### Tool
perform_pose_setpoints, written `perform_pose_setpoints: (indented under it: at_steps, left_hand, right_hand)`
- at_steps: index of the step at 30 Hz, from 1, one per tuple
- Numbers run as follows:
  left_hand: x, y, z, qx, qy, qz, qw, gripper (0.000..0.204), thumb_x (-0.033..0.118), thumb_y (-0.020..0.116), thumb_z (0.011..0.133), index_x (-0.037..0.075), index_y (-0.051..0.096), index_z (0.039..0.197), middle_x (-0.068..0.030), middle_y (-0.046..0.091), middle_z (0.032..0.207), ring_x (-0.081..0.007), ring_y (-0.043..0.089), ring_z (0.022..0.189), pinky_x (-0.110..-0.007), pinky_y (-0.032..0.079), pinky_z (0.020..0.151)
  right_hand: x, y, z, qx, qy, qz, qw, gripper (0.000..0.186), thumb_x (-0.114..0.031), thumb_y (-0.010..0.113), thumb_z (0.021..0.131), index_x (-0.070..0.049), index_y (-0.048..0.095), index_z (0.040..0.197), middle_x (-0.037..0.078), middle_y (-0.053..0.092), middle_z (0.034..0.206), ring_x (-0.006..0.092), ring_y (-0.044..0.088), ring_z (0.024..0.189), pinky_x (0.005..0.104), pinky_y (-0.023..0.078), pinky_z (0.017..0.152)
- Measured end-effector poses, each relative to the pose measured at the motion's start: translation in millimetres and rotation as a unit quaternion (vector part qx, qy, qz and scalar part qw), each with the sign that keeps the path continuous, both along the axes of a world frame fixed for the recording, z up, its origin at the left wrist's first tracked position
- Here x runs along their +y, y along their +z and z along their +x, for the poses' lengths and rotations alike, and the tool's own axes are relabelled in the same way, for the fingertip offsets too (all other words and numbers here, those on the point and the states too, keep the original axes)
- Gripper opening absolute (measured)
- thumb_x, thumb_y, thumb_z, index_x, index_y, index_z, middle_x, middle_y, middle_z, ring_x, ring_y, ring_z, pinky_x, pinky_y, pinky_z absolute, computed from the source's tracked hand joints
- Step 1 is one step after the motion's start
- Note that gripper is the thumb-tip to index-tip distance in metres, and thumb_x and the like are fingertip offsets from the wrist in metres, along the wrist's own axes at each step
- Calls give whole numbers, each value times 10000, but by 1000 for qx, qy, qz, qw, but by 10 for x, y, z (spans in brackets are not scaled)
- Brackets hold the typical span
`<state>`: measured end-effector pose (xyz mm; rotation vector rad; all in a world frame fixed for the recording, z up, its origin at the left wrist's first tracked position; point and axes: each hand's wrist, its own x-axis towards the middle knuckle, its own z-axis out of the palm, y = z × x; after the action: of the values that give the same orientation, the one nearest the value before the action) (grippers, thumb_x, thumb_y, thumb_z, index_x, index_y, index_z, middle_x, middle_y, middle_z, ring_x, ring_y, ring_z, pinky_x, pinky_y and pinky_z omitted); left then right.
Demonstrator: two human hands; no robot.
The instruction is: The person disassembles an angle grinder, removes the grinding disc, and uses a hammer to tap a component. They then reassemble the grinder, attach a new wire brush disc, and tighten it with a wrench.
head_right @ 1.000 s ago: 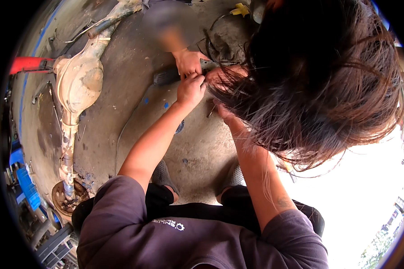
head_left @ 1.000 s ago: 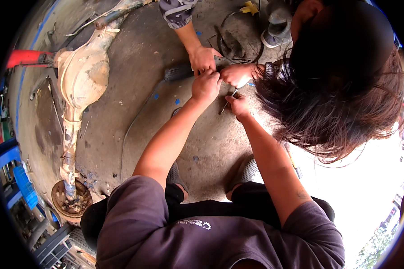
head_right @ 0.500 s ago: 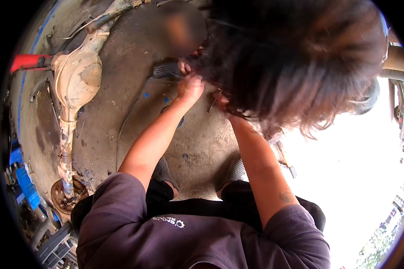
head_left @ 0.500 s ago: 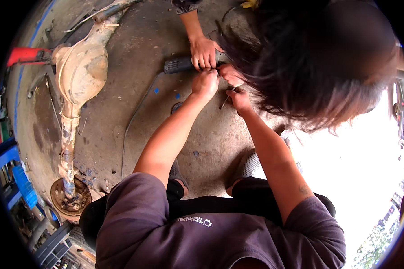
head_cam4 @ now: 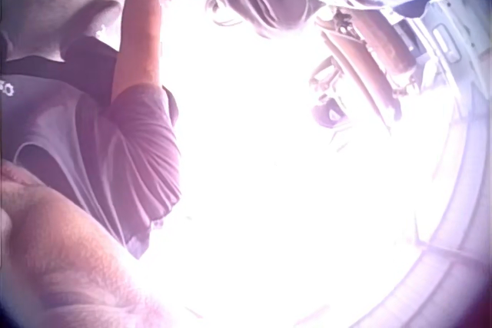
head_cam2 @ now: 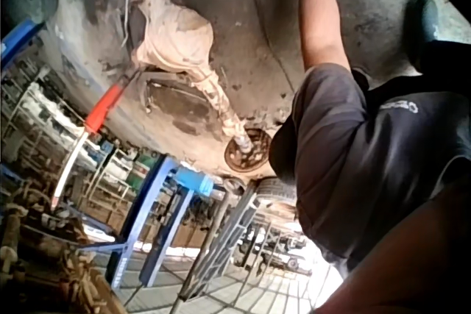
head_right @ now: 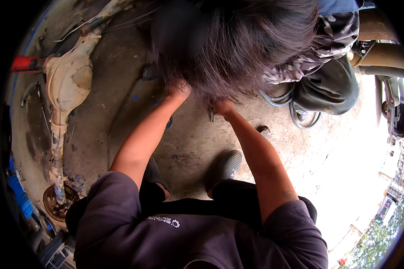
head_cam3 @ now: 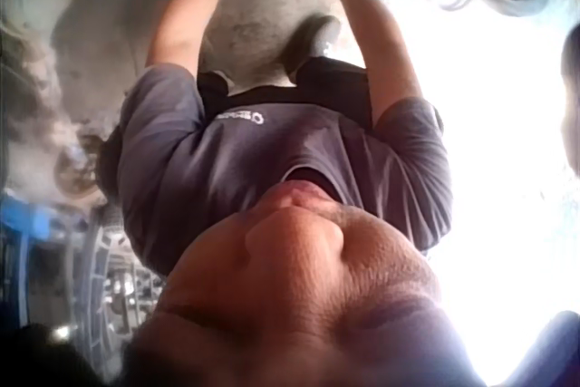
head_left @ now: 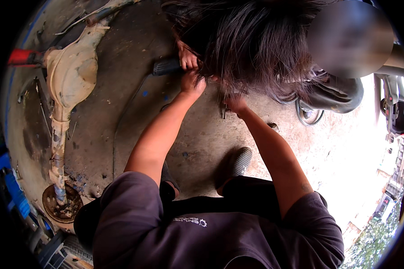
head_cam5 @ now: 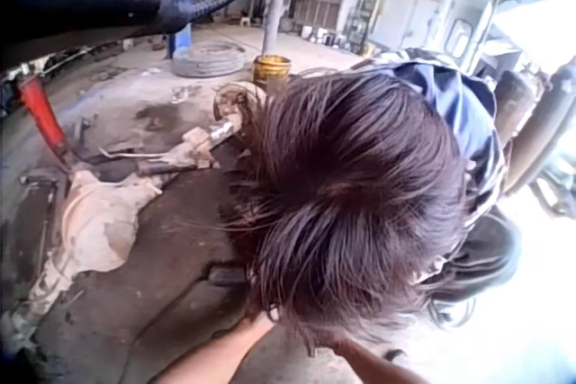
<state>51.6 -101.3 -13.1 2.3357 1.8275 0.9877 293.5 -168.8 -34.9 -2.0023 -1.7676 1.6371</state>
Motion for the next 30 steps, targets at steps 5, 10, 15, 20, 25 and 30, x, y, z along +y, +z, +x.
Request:
perform_pose_setpoints:
  at_steps: [5,10,15,20,25,30]
  left_hand:
    - [161,143,485,-36,-35,24,998,291,205,650,874,111,708,1142,-204,707,1084,-406,683,959,-494,570,703]
    - [-29,146,162,207,81,50,974,491,314,545,951,77,531,1381,-212,487,1460,-384,442,1363,-460,418,1009]
    - [-183,1032,127,92,3,-196,976,749,496,488,983,46,331,1561,-196,298,1636,-394,253,1514,-510,202,1240]
    - [-80,457,-413,27,-51,-6,998,443,206,783,808,83,651,1213,-142,610,1282,-340,558,1213,-413,473,1027]
    - [63,502,-818,62,17,-61,996,602,230,917,680,61,619,1175,-133,602,1239,-334,560,1185,-455,452,1029]
    - [343,633,-744,38,-54,-215,974,584,206,905,694,29,620,1172,-144,601,1230,-360,552,1210,-447,471,1043]
  right_hand:
    - [-9,-661,944,99,41,9,994,478,-370,755,883,-193,659,1316,105,702,1197,318,633,1188,494,594,793]
    - [-90,-492,206,40,7,12,999,495,-428,666,943,-191,606,1374,76,701,1251,300,651,1171,479,590,786]
    - [-189,-334,273,11,-68,19,997,455,-380,658,943,-91,653,1294,121,734,1091,276,712,933,430,588,753]
    - [-160,-430,380,-231,263,281,894,240,-264,647,900,-96,709,1060,131,728,872,276,711,790,447,572,651]
    - [-170,132,281,-130,108,164,972,274,-272,656,829,-17,734,892,200,728,840,365,721,856,469,550,701]
    - [-154,315,355,-177,110,128,970,369,-325,658,826,-1,757,972,257,741,986,411,724,968,481,563,836]
